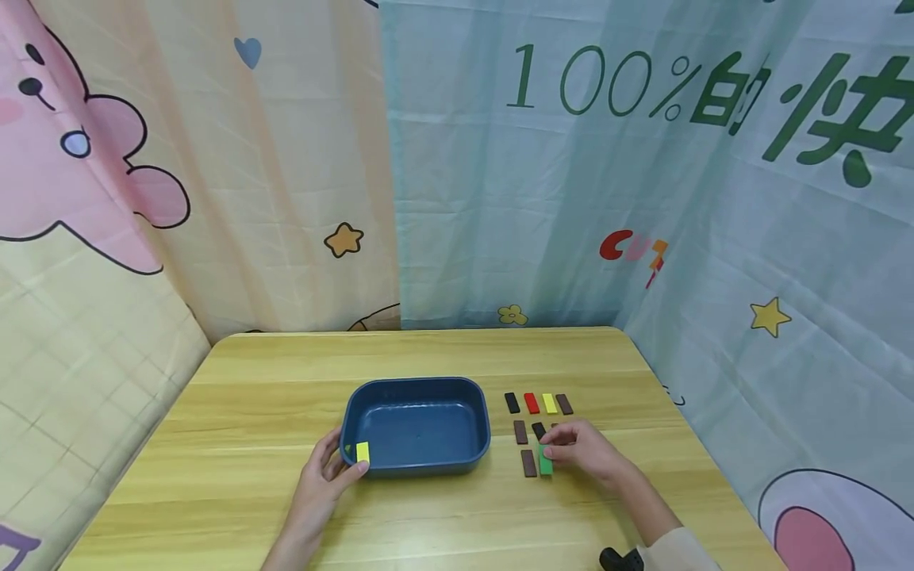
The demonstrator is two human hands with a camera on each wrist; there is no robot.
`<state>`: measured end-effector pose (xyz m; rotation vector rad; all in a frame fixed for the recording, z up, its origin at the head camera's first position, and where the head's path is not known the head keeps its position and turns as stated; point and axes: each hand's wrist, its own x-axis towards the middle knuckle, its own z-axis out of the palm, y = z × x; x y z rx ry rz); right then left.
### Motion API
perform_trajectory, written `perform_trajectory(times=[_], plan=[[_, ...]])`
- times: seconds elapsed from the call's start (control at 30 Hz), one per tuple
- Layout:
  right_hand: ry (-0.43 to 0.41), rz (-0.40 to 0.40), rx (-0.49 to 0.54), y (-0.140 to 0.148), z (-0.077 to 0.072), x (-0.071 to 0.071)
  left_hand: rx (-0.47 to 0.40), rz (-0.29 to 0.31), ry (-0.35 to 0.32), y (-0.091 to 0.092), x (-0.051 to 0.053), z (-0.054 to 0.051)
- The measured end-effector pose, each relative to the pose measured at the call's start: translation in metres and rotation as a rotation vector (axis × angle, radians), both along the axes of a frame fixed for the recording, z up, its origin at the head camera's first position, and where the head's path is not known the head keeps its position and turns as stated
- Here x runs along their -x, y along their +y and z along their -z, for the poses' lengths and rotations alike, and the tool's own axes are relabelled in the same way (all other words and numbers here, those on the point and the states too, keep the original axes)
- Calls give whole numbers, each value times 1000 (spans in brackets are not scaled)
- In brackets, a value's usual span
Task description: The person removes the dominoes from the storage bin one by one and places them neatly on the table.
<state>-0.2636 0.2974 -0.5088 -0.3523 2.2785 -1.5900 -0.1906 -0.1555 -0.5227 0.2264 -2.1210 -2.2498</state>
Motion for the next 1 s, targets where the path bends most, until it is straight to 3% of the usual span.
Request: perform_trajectory(times=[0.37, 0.67, 1.0], plan=[[-33, -27, 16, 6, 6, -1, 5, 9, -5, -1, 1, 0], [95, -63, -142, 5, 1, -3, 14, 1, -20, 1, 0, -3], [254, 12, -309, -1, 7, -9, 12, 0, -6, 0, -1, -2]])
